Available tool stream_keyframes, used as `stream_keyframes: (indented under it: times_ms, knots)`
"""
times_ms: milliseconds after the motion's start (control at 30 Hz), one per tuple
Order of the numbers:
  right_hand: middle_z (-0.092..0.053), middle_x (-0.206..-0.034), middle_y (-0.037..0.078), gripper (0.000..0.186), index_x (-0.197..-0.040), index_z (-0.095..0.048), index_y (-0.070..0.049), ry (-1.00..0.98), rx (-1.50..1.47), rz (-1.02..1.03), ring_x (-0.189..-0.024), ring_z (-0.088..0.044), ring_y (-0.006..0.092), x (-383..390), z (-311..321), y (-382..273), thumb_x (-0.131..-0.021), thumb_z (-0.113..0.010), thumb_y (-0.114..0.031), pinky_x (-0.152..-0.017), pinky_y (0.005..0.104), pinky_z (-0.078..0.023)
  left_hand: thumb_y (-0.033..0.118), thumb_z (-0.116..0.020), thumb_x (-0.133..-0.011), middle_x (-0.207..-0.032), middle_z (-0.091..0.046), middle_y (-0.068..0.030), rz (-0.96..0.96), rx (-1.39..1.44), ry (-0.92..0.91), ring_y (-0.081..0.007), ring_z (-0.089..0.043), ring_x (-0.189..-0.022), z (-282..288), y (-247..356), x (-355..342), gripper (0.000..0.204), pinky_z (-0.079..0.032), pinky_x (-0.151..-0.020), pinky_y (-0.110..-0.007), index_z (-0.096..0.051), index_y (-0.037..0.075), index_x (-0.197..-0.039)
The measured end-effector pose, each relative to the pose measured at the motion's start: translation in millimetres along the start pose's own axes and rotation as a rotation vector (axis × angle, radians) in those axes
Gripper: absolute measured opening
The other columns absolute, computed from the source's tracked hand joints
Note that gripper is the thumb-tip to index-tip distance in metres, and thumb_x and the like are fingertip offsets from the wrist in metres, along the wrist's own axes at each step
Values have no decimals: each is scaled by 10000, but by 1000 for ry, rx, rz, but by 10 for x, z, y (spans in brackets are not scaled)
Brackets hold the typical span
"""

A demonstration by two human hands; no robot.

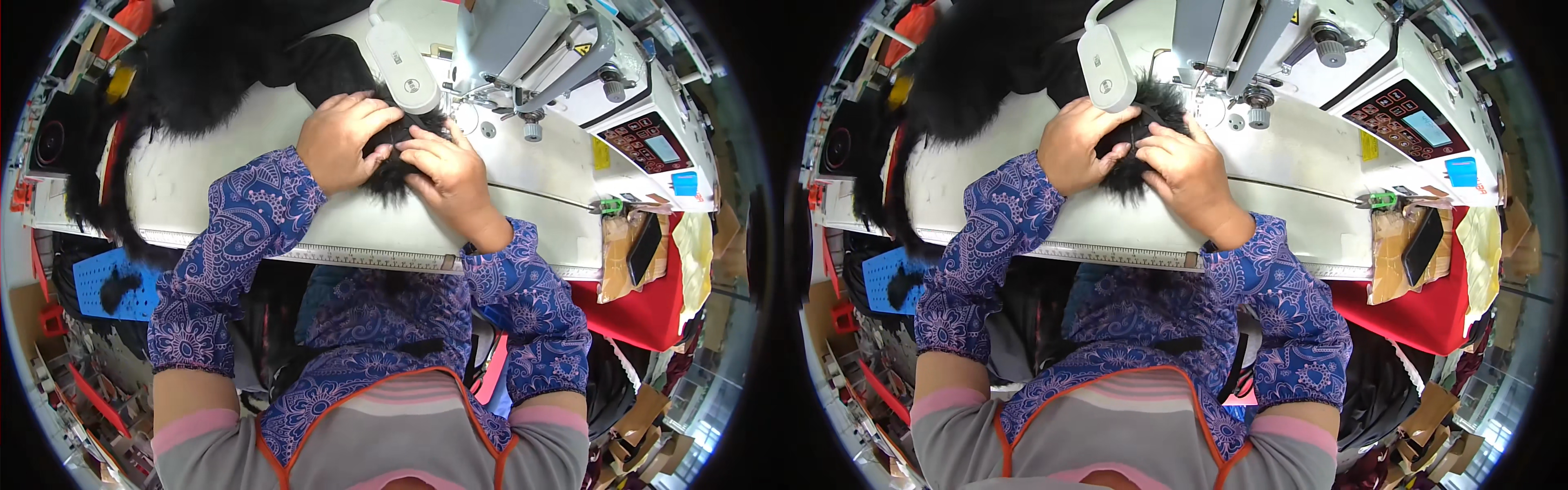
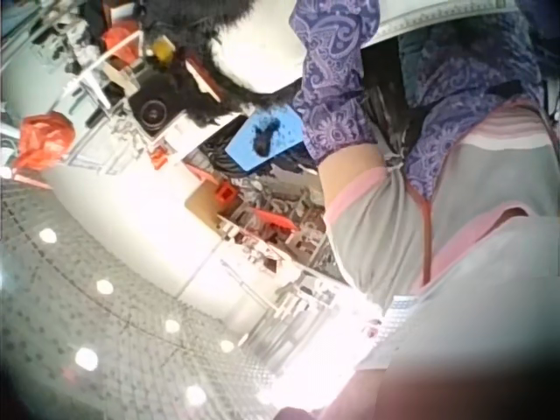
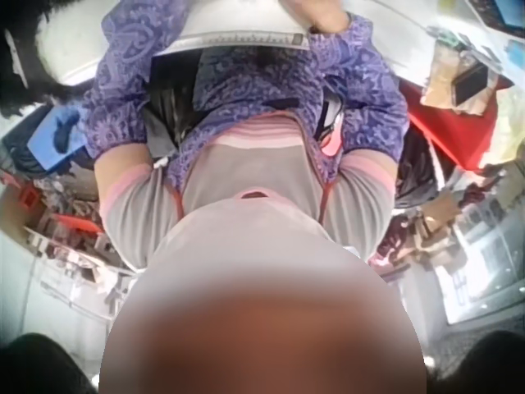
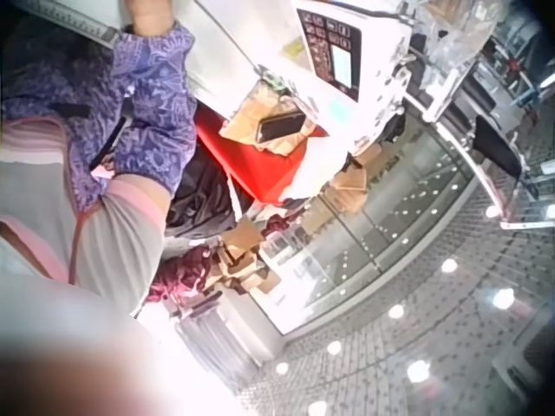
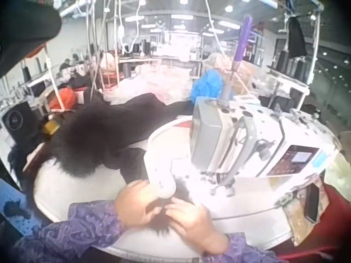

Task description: Sewing black fur trim onto a piece of clothing using an industrial sewing machine.

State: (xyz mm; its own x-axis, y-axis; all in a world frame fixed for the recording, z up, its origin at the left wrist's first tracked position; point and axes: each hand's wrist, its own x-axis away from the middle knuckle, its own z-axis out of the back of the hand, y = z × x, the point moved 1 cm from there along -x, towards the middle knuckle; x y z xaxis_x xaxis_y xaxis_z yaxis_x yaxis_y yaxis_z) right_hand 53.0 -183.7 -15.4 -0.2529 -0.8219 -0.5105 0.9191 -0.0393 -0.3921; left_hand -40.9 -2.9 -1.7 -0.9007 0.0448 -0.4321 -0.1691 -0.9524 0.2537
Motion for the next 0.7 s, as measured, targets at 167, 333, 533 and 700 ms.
stream_keyframes:
  times_ms: [167,333,533,700]
  knots:
    - [-713,-1096,70,250,-938,-700,-54,-61,-151,-49,-1151,-637,273,0,91,91,-699,-770,-73,-1107,547,-346,204,-640,-803,-1176,-636,-122,-17,-31,-7,-327,-563,-1148,-55,67,-37,411,-427,-987,-442,-626,65,-1189]
    - [-718,-1110,68,265,-951,-701,-41,-134,-277,-86,-1172,-630,262,89,178,245,-695,-766,-54,-1125,533,-333,197,-617,-856,-1276,-579,-86,39,-60,-125,-310,-597,-1103,-138,151,-151,506,-480,-957,-421,-544,123,-1351]
    - [-720,-1093,45,248,-965,-697,-48,-75,-68,-151,-1165,-634,231,132,384,352,-726,-760,-67,-1131,506,-341,281,-544,-929,-1405,-496,-120,-17,56,-88,-353,-400,-1354,-459,0,-379,492,-291,-1132,-545,-492,110,-1387]
    - [-695,-1069,50,284,-991,-655,-73,3,254,-124,-1069,-665,233,128,441,448,-720,-735,-38,-937,424,-489,308,-682,-858,-1246,-625,-113,-214,227,-1,-337,-577,-1162,-600,-522,-833,440,-469,-999,-457,-618,153,-1265]
